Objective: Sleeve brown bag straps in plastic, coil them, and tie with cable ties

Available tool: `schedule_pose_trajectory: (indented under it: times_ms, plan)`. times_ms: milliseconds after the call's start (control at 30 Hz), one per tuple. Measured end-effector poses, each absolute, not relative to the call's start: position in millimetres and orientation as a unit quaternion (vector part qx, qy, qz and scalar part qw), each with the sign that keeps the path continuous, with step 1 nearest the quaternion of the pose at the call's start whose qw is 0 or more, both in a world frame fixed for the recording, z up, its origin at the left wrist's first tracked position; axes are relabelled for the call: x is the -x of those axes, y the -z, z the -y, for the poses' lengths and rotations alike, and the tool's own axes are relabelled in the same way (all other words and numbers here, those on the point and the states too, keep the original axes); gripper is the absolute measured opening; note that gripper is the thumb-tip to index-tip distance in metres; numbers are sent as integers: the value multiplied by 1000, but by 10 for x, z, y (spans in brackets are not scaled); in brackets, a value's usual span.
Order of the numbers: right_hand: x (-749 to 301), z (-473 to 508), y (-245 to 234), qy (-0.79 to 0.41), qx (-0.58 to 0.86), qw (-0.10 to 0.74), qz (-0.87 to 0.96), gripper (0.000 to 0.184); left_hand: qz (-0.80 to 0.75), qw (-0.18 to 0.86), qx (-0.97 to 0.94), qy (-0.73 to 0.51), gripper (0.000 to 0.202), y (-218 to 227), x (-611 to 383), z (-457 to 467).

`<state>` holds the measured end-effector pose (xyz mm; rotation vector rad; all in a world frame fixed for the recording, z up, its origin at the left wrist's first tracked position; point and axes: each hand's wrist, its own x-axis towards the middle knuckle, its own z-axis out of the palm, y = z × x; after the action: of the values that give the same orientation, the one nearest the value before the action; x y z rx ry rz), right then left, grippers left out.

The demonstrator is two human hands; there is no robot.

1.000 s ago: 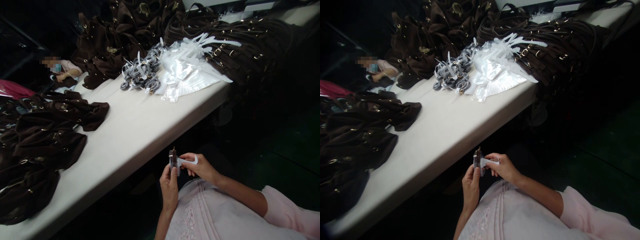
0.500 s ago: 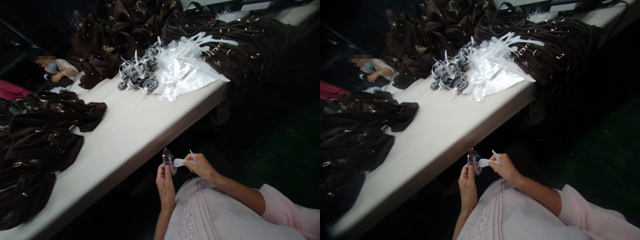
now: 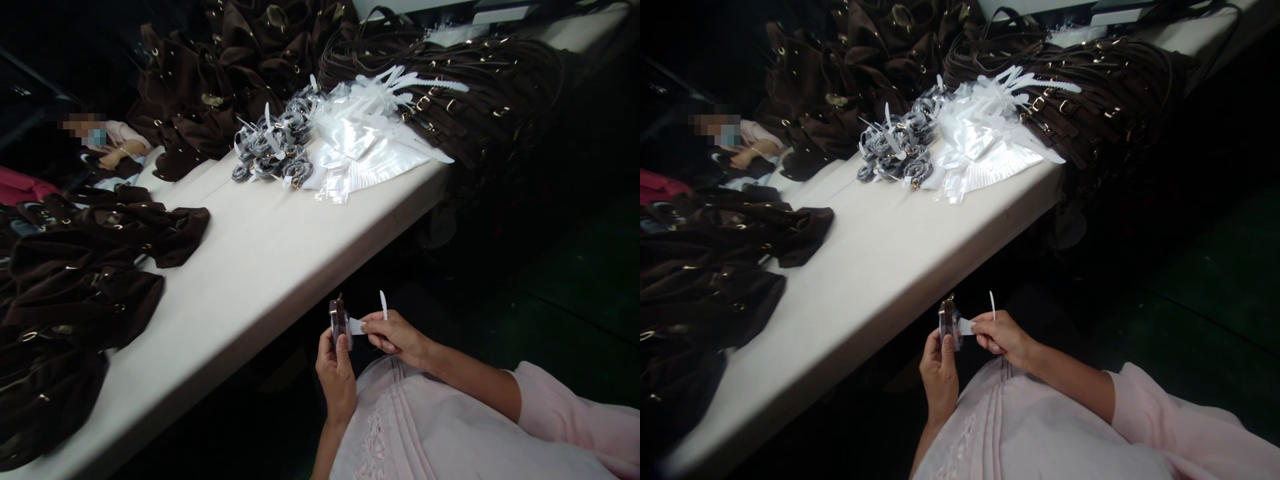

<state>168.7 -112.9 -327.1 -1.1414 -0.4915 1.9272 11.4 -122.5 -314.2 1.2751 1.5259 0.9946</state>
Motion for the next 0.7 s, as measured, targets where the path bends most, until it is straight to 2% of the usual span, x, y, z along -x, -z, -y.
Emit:
schedule_pose_trajectory:
  times_ms: [167, 333, 600, 700]
  plan:
    - [-1597, 1114, 3302, -767, 429, 440, 186, 23, -591, 441, -569, -365, 27, 3162, -148, 1286]
    - [-1566, 1102, 3471, -870, 248, 421, -64, 13, -573, 372, -645, -342, 22, 3224, -115, 1316]
    - [-1614, 1145, 3540, -865, 216, 419, -175, 33, -498, 149, -785, -337, 19, 3338, -110, 1284]
    - [-1610, 1142, 3538, -862, 207, 422, -188, 38, -519, 156, -765, -348, 17, 3364, -143, 1280]
